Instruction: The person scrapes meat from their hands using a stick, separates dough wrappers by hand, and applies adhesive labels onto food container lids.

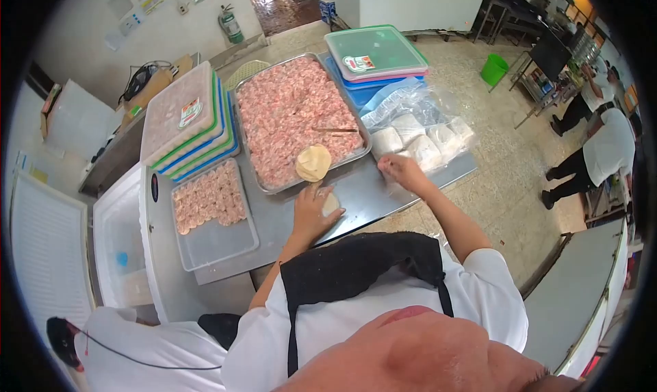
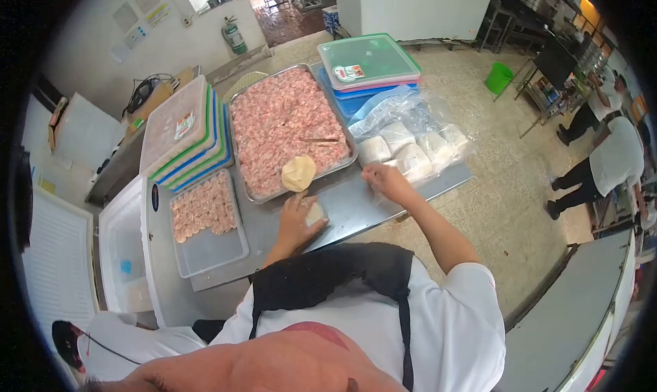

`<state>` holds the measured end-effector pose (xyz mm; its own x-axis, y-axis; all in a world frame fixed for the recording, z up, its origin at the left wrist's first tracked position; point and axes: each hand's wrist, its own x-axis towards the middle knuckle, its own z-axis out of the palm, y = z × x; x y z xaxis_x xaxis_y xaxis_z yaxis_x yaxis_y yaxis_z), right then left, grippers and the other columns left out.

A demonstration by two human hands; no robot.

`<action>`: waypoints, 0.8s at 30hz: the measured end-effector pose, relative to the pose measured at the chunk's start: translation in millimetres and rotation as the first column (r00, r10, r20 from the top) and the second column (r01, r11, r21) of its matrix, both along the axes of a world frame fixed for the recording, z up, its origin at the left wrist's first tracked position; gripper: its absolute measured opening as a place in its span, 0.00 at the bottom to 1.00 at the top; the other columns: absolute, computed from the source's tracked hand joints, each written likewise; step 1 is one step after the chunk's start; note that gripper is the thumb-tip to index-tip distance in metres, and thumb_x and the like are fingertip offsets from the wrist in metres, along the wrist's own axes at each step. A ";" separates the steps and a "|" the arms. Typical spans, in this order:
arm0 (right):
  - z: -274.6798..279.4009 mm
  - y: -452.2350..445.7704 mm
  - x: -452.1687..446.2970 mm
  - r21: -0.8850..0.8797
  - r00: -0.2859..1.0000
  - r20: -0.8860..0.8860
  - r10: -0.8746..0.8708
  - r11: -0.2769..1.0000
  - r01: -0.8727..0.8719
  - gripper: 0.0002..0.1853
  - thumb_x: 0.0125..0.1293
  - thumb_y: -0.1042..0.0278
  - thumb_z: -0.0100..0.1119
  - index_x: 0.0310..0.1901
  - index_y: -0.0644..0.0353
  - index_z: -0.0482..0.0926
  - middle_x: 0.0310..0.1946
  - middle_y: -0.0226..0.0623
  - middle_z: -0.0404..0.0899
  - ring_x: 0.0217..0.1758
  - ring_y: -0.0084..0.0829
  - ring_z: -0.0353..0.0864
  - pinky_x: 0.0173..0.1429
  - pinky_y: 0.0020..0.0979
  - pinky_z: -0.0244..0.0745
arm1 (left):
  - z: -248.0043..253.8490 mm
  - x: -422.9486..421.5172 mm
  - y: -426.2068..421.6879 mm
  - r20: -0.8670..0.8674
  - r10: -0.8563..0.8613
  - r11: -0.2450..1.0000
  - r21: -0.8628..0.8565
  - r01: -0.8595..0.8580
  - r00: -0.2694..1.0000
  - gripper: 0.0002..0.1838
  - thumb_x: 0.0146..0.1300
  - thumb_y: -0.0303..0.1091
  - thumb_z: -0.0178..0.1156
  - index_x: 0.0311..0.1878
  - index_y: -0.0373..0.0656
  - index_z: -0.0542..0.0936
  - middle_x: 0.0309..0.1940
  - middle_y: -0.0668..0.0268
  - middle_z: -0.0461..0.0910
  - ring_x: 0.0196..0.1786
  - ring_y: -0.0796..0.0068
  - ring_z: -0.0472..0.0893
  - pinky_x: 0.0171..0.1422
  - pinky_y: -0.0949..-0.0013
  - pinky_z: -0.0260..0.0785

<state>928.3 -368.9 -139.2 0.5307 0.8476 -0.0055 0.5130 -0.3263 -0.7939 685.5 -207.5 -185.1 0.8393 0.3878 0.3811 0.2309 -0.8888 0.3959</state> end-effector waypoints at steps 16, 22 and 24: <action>-37.0 8.9 223.2 -0.098 0.849 0.477 -0.228 0.946 0.309 0.13 0.58 0.73 0.53 0.46 0.63 0.74 0.42 0.59 0.78 0.49 0.56 0.77 0.53 0.46 0.72 | -1.3 -23.6 -28.9 -0.030 0.230 0.973 0.030 -0.229 0.973 0.32 0.44 0.50 0.70 0.55 0.52 0.77 0.51 0.59 0.74 0.55 0.56 0.71 0.56 0.53 0.61; -10.1 24.7 231.6 -0.199 0.810 0.584 0.057 0.977 0.074 0.17 0.60 0.74 0.54 0.52 0.58 0.77 0.40 0.54 0.81 0.48 0.53 0.79 0.52 0.45 0.74 | -4.4 -7.0 -14.8 0.030 0.314 0.947 0.056 -0.315 0.949 0.38 0.48 0.52 0.68 0.63 0.47 0.72 0.57 0.53 0.71 0.61 0.50 0.69 0.64 0.50 0.59; 2.7 36.3 242.8 -0.150 0.800 0.600 0.018 0.985 0.090 0.14 0.61 0.73 0.54 0.49 0.58 0.79 0.39 0.52 0.81 0.47 0.51 0.80 0.51 0.45 0.74 | 3.5 -6.6 -9.0 -0.006 0.306 0.949 0.078 -0.305 0.952 0.36 0.51 0.47 0.67 0.62 0.44 0.72 0.57 0.52 0.72 0.62 0.51 0.68 0.69 0.51 0.55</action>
<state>1171.1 -332.6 -136.5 0.5036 0.8433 0.1874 0.8523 -0.4496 -0.2672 678.9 -216.5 -181.6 0.6919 0.5973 0.4056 0.5024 -0.8017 0.3238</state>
